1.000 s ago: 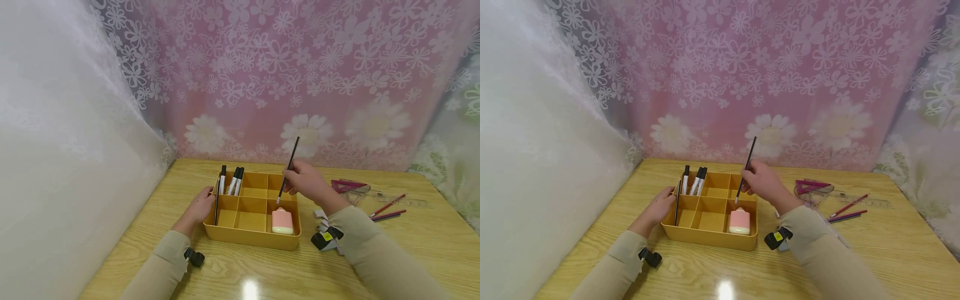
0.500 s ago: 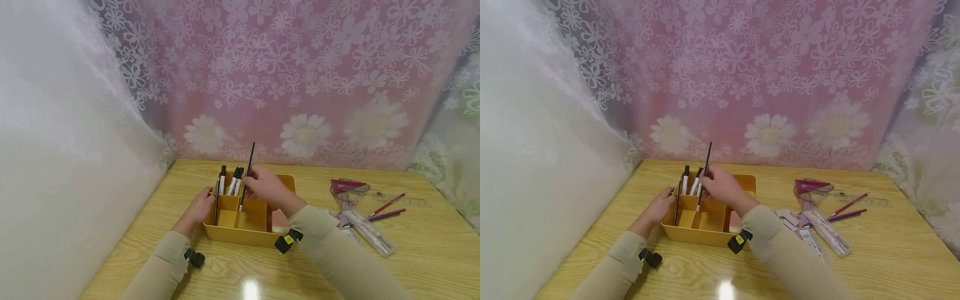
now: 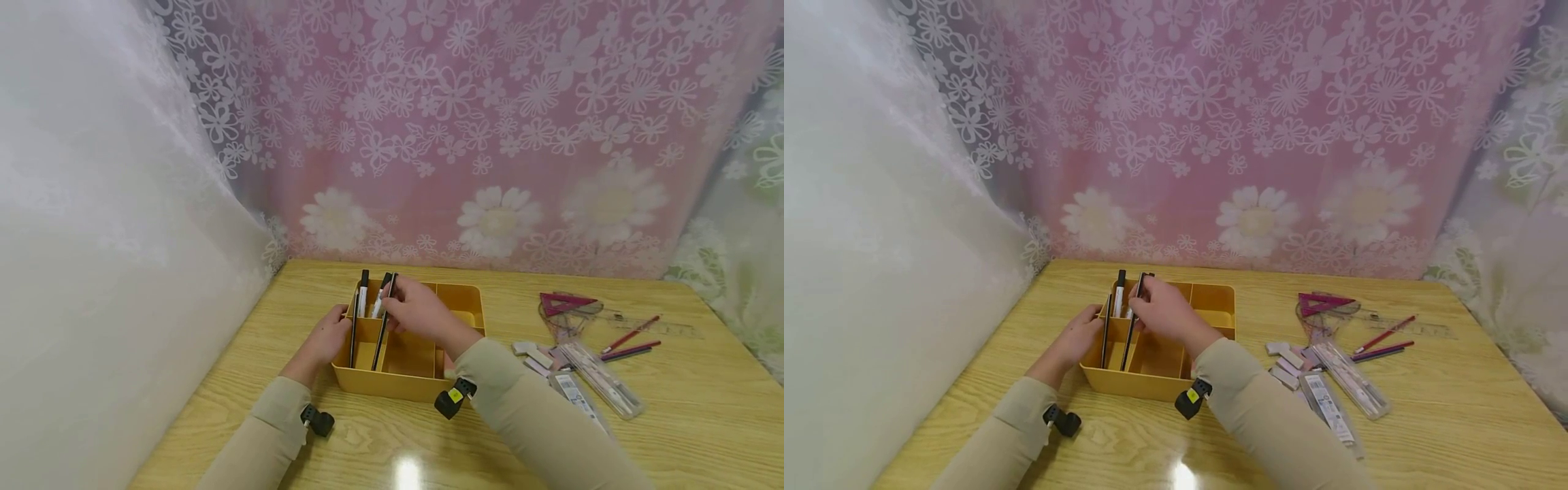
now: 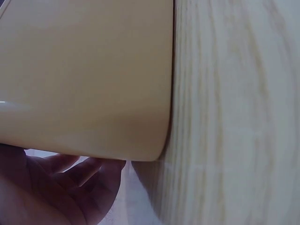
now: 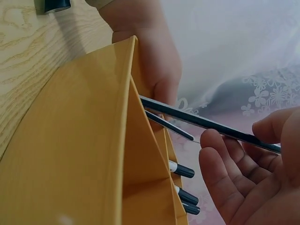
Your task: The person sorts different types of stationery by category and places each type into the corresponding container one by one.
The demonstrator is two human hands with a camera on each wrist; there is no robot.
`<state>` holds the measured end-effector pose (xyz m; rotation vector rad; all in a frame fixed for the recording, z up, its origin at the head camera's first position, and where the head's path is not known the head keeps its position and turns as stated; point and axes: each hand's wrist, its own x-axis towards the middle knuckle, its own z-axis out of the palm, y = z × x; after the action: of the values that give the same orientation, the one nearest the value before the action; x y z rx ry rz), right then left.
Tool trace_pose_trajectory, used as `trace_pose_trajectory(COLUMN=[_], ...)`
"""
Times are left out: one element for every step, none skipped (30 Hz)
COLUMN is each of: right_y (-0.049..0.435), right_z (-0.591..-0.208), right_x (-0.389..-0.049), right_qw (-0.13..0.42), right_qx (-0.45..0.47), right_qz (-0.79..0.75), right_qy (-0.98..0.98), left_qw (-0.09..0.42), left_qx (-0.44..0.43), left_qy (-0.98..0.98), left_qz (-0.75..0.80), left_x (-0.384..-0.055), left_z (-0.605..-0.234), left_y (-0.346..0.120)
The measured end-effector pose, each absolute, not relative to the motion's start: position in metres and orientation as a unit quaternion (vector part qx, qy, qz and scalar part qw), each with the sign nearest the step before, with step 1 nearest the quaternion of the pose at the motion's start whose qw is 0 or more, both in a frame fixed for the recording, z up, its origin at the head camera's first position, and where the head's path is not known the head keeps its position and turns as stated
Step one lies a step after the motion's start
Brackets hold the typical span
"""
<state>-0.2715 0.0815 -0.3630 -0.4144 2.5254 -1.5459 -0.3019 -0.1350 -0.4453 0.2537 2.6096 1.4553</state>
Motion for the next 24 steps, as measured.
trace_pose_trajectory(right_y=[0.082, 0.082, 0.082, 0.083, 0.083, 0.084, 0.085, 0.085, 0.086, 0.087, 0.088, 0.089, 0.09, 0.092, 0.093, 0.095, 0.096, 0.098, 0.1, 0.102, 0.103, 0.105, 0.107, 0.11], right_z=[-0.364, -0.364, -0.365, -0.365, -0.366, -0.366, -0.366, -0.367, -0.367, -0.368, -0.368, -0.369, -0.369, -0.368, -0.368, -0.367, -0.366, -0.365, -0.364, -0.363, -0.362, -0.362, -0.361, -0.361], right_x=[-0.271, -0.271, -0.272, -0.272, -0.272, -0.272, -0.272, -0.273, -0.274, -0.274, -0.276, -0.276, -0.277, -0.277, -0.277, -0.278, -0.277, -0.276, -0.276, -0.276, -0.276, -0.276, -0.276, -0.276], right_qw=[0.076, 0.076, 0.076, 0.076, 0.076, 0.076, 0.076, 0.075, 0.075, 0.076, 0.074, 0.072, 0.071, 0.068, 0.067, 0.064, 0.062, 0.062, 0.062, 0.063, 0.064, 0.065, 0.066, 0.066], right_qx=[-0.139, -0.14, -0.141, -0.14, -0.14, -0.14, -0.14, -0.139, -0.137, -0.134, -0.132, -0.129, -0.124, -0.123, -0.119, -0.117, -0.115, -0.113, -0.112, -0.111, -0.107, -0.105, -0.103, -0.101], right_qz=[-0.514, -0.51, -0.507, -0.504, -0.502, -0.499, -0.495, -0.489, -0.483, -0.478, -0.472, -0.465, -0.462, -0.459, -0.46, -0.461, -0.461, -0.462, -0.464, -0.465, -0.466, -0.465, -0.464, -0.463], right_qy=[0.843, 0.845, 0.847, 0.849, 0.85, 0.852, 0.854, 0.858, 0.862, 0.865, 0.868, 0.873, 0.875, 0.878, 0.877, 0.877, 0.878, 0.877, 0.876, 0.876, 0.876, 0.877, 0.878, 0.878], left_qw=[0.071, 0.07, 0.07, 0.069, 0.068, 0.067, 0.066, 0.066, 0.065, 0.065, 0.066, 0.067, 0.067, 0.068, 0.068, 0.069, 0.069, 0.068, 0.068, 0.067, 0.068, 0.068, 0.067, 0.067], left_qx=[0.085, 0.085, 0.085, 0.086, 0.086, 0.087, 0.09, 0.091, 0.094, 0.095, 0.095, 0.095, 0.095, 0.092, 0.091, 0.089, 0.089, 0.089, 0.089, 0.089, 0.088, 0.088, 0.089, 0.089], left_qy=[0.868, 0.868, 0.869, 0.869, 0.869, 0.87, 0.87, 0.87, 0.87, 0.869, 0.868, 0.868, 0.867, 0.867, 0.868, 0.867, 0.868, 0.869, 0.87, 0.87, 0.87, 0.871, 0.871, 0.871], left_qz=[0.484, 0.484, 0.483, 0.483, 0.482, 0.481, 0.481, 0.481, 0.48, 0.481, 0.482, 0.483, 0.484, 0.485, 0.484, 0.485, 0.484, 0.482, 0.481, 0.48, 0.479, 0.479, 0.478, 0.478], left_x=[-0.302, -0.302, -0.302, -0.302, -0.302, -0.302, -0.302, -0.303, -0.303, -0.303, -0.303, -0.303, -0.303, -0.303, -0.303, -0.303, -0.303, -0.303, -0.303, -0.303, -0.303, -0.303, -0.303, -0.302], left_z=[-0.445, -0.445, -0.445, -0.446, -0.446, -0.446, -0.446, -0.446, -0.446, -0.447, -0.447, -0.447, -0.447, -0.446, -0.446, -0.446, -0.446, -0.446, -0.446, -0.446, -0.446, -0.446, -0.446, -0.446], left_y=[-0.135, -0.135, -0.135, -0.135, -0.135, -0.135, -0.136, -0.136, -0.136, -0.136, -0.136, -0.136, -0.136, -0.136, -0.136, -0.136, -0.136, -0.136, -0.136, -0.136, -0.136, -0.136, -0.136, -0.136])
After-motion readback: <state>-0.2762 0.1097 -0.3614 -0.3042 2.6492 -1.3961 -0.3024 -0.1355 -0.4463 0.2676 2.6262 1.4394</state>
